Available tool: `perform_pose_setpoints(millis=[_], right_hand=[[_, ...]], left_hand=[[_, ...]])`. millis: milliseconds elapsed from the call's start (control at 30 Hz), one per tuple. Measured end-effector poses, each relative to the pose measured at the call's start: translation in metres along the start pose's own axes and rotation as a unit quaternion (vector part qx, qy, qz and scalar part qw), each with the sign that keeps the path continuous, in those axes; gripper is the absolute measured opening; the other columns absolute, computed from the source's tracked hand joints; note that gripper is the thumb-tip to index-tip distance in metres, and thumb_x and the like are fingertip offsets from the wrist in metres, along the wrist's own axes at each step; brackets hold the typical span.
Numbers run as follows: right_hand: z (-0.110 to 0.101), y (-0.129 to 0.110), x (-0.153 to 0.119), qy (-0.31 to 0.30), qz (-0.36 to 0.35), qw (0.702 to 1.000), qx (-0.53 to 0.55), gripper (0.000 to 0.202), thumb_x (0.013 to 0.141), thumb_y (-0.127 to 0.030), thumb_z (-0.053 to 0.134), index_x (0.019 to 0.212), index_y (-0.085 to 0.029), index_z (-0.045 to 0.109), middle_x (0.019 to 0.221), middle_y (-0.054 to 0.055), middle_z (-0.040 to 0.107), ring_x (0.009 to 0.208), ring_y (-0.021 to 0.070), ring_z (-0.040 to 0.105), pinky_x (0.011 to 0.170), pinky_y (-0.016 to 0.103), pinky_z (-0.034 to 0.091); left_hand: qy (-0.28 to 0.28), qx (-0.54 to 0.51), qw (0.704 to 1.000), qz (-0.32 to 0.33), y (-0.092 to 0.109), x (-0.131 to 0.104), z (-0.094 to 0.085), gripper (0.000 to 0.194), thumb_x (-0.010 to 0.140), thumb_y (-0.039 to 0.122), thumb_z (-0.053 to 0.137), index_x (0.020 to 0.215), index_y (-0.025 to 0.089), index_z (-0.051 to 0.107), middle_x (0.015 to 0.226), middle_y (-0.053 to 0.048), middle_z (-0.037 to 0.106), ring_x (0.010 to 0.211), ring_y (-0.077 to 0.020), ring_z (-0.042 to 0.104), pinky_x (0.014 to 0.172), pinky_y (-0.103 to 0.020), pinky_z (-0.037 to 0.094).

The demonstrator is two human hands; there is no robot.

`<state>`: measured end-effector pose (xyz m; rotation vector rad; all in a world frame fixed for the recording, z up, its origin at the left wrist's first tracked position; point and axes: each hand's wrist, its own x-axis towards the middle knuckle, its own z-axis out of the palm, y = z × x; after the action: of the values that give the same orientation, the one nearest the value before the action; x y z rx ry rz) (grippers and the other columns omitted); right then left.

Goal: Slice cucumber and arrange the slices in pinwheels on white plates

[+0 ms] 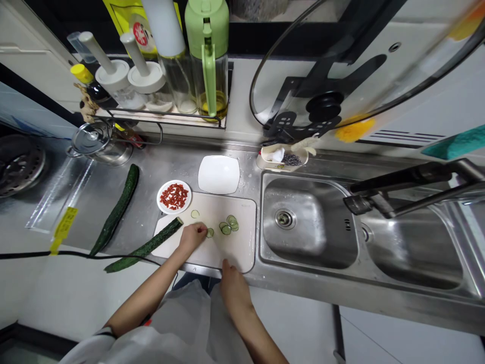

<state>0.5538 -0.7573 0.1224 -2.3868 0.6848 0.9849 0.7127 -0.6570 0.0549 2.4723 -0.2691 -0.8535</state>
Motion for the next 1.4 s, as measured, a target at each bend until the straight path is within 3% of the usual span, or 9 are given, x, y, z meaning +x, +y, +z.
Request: perform_pose_setpoints(millis=[233, 367, 567, 867, 967, 1100, 1167, 1267, 1400], right_hand=[[-0.001, 0.0, 0.005, -0.011, -0.007, 1.0, 0.01, 0.042, 0.082, 0.0, 0.031, 0.114, -0.013, 0.054, 0.091, 0.012, 0.068, 0.091, 0.0206, 0.065, 0.069, 0.024, 0.042], [0.012, 0.012, -0.003, -0.004, -0.012, 1.0, 0.007, 0.042, 0.081, 0.0, 0.033, 0.114, -0.013, 0.055, 0.095, 0.013, 0.068, 0.094, 0.0201, 0.063, 0.072, 0.024, 0.042], [0.022, 0.03, -0.019, -0.006, -0.001, 1.0, 0.015, 0.048, 0.084, -0.002, 0.029, 0.125, -0.014, 0.05, 0.095, 0.011, 0.068, 0.087, 0.0189, 0.065, 0.065, 0.024, 0.042], [0.02, 0.035, -0.018, 0.004, -0.015, 1.0, 0.027, 0.043, 0.085, -0.005, 0.029, 0.119, -0.014, 0.054, 0.091, 0.01, 0.069, 0.085, 0.0195, 0.065, 0.064, 0.024, 0.041], [0.02, 0.035, -0.016, 0.002, -0.016, 1.0, 0.026, 0.045, 0.084, -0.005, 0.029, 0.119, -0.013, 0.055, 0.093, 0.011, 0.068, 0.086, 0.0205, 0.065, 0.064, 0.025, 0.042], [0.02, 0.035, -0.016, -0.007, -0.009, 1.0, 0.012, 0.048, 0.083, -0.004, 0.03, 0.124, -0.013, 0.053, 0.095, 0.012, 0.068, 0.088, 0.0207, 0.065, 0.067, 0.025, 0.043], [0.021, 0.035, -0.015, -0.003, -0.008, 1.0, 0.006, 0.048, 0.084, -0.005, 0.029, 0.125, -0.013, 0.052, 0.096, 0.012, 0.068, 0.089, 0.0205, 0.065, 0.068, 0.025, 0.043], [0.022, 0.036, -0.015, -0.003, -0.01, 1.0, 0.011, 0.047, 0.085, -0.006, 0.029, 0.125, -0.013, 0.052, 0.096, 0.012, 0.068, 0.089, 0.0202, 0.065, 0.067, 0.025, 0.043], [0.022, 0.036, -0.014, -0.006, -0.011, 1.0, 0.007, 0.048, 0.083, -0.003, 0.029, 0.124, -0.013, 0.053, 0.096, 0.013, 0.068, 0.088, 0.0216, 0.065, 0.065, 0.026, 0.043]], left_hand=[[0.008, -0.001, 1.0, 0.011, 0.0, 0.0, 0.001, 0.016, 0.077, 0.021, 0.056, 0.079, 0.022, 0.071, 0.077, -0.001, 0.07, 0.07, -0.0118, 0.06, 0.066, -0.02, 0.039], [0.007, 0.006, 1.0, 0.012, 0.002, -0.002, 0.0, 0.015, 0.078, 0.021, 0.056, 0.078, 0.022, 0.071, 0.077, -0.001, 0.07, 0.071, -0.012, 0.06, 0.067, -0.02, 0.039], [0.011, 0.028, 0.999, 0.024, 0.006, -0.006, -0.004, 0.013, 0.079, 0.021, 0.055, 0.078, 0.022, 0.068, 0.078, 0.0, 0.069, 0.072, -0.0119, 0.059, 0.066, -0.02, 0.038], [0.138, 0.159, 0.978, 0.007, 0.011, 0.014, -0.036, 0.022, 0.088, 0.031, 0.047, 0.09, 0.022, 0.067, 0.086, -0.007, 0.068, 0.079, -0.019, 0.061, 0.065, -0.026, 0.037], [0.15, 0.173, 0.973, 0.003, 0.008, 0.019, -0.039, 0.023, 0.088, 0.028, 0.045, 0.097, 0.021, 0.066, 0.091, -0.009, 0.067, 0.084, -0.0204, 0.06, 0.068, -0.027, 0.039], [0.172, 0.147, 0.973, 0.044, 0.007, 0.019, -0.035, 0.028, 0.088, 0.024, 0.046, 0.112, 0.02, 0.061, 0.107, -0.01, 0.063, 0.095, -0.0202, 0.058, 0.077, -0.027, 0.042], [0.152, 0.119, 0.978, 0.083, 0.01, 0.017, -0.03, 0.029, 0.087, 0.02, 0.047, 0.113, 0.021, 0.06, 0.109, -0.009, 0.061, 0.097, -0.0188, 0.057, 0.082, -0.027, 0.042], [0.069, 0.082, 0.984, 0.14, 0.022, 0.015, -0.019, 0.023, 0.084, 0.019, 0.052, 0.105, 0.02, 0.063, 0.102, -0.007, 0.063, 0.097, -0.0172, 0.057, 0.086, -0.025, 0.042], [-0.034, 0.092, 0.983, 0.158, 0.045, 0.016, 0.002, 0.017, 0.08, 0.02, 0.056, 0.094, 0.02, 0.065, 0.095, -0.005, 0.063, 0.092, -0.0166, 0.057, 0.082, -0.025, 0.043]])
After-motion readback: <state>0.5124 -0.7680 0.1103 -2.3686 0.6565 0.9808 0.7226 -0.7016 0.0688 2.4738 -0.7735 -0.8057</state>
